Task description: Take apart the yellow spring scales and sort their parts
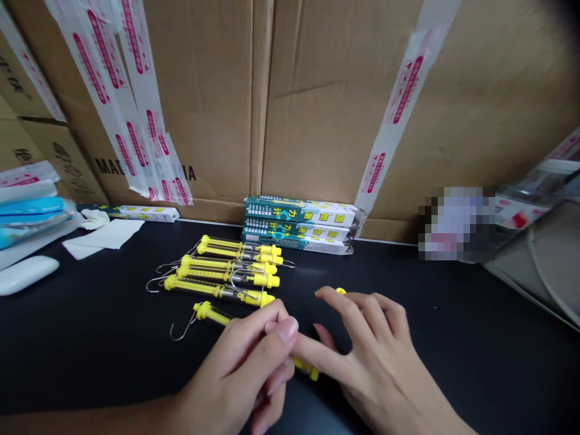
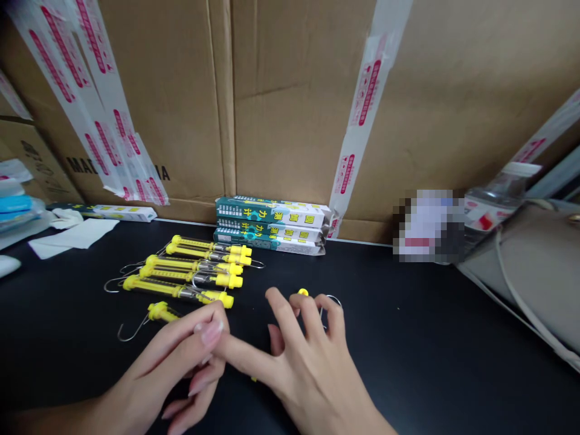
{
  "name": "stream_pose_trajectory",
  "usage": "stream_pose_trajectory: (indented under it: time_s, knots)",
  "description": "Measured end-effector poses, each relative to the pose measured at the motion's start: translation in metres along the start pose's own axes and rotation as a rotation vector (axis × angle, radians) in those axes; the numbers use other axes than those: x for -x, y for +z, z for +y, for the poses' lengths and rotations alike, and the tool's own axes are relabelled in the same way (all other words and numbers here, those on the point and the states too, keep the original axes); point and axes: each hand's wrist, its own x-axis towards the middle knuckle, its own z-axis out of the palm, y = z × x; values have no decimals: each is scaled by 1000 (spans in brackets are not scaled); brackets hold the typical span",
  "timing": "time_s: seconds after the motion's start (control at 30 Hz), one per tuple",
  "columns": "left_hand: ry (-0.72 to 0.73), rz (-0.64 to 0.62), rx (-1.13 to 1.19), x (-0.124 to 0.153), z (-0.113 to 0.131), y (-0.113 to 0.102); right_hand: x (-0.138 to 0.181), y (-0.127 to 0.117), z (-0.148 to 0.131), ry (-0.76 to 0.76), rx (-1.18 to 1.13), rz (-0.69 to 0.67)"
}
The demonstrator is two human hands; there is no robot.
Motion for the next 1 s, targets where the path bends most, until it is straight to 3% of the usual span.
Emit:
stream_pose_trajectory:
  time_s: [0.3, 0.63, 1.0]
  knots:
    - [-110, 8, 11, 0, 3, -2, 4, 2, -2, 46, 66, -59]
    - [-57, -33, 31, -1, 1, -3, 8, -1, -2, 66, 30, -103]
    - [109, -22, -513, 3, 13, 1, 14, 1, -8, 74, -6, -34]
